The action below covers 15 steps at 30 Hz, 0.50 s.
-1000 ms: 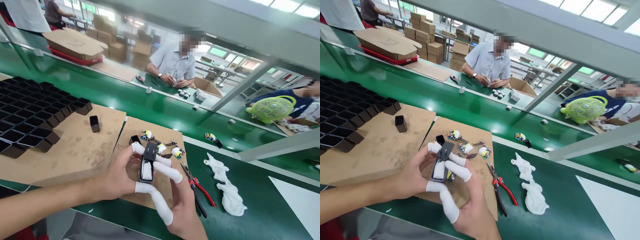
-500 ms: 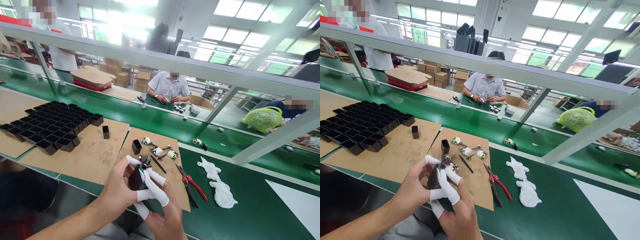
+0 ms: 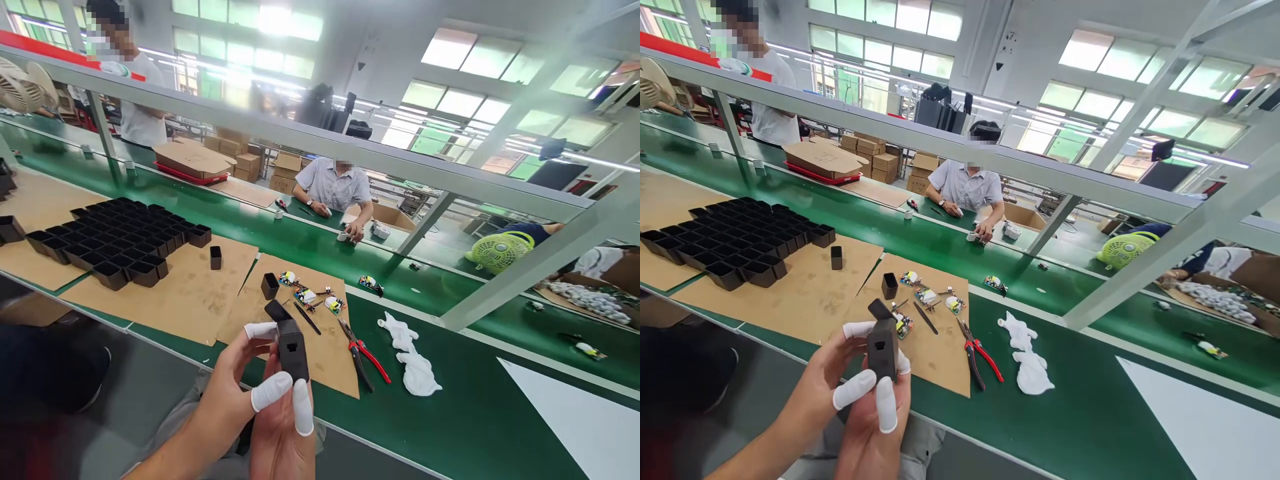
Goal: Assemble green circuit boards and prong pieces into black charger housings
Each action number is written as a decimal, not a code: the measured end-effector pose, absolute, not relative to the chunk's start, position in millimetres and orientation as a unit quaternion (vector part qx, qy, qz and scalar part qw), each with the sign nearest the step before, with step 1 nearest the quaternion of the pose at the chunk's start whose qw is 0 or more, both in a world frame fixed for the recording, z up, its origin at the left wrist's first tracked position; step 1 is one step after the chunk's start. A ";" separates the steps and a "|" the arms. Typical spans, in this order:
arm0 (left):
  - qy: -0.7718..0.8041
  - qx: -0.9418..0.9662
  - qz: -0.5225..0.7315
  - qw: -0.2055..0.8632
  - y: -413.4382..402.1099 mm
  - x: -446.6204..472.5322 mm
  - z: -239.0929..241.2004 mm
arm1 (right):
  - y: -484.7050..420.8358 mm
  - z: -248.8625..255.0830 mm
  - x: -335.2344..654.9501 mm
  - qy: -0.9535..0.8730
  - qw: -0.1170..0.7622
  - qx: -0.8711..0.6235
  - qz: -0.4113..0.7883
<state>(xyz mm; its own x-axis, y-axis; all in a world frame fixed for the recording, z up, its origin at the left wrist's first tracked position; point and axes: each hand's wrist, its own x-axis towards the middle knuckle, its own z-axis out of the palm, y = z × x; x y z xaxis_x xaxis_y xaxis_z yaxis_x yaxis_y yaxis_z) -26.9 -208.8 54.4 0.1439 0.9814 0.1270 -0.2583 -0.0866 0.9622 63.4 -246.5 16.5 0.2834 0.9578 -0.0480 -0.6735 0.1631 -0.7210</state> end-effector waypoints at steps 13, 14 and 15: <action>0.350 0.467 0.542 0.605 -207.4 -46.3 66.0 | -251.6 15.9 46.8 -0.247 0.720 -0.391 0.517; 0.350 0.464 0.540 0.608 -206.2 -46.5 66.9 | -250.9 16.0 46.6 -0.241 0.720 -0.396 0.516; 0.348 0.461 0.539 0.612 -204.7 -46.5 68.0 | -250.0 17.0 46.7 -0.235 0.721 -0.397 0.517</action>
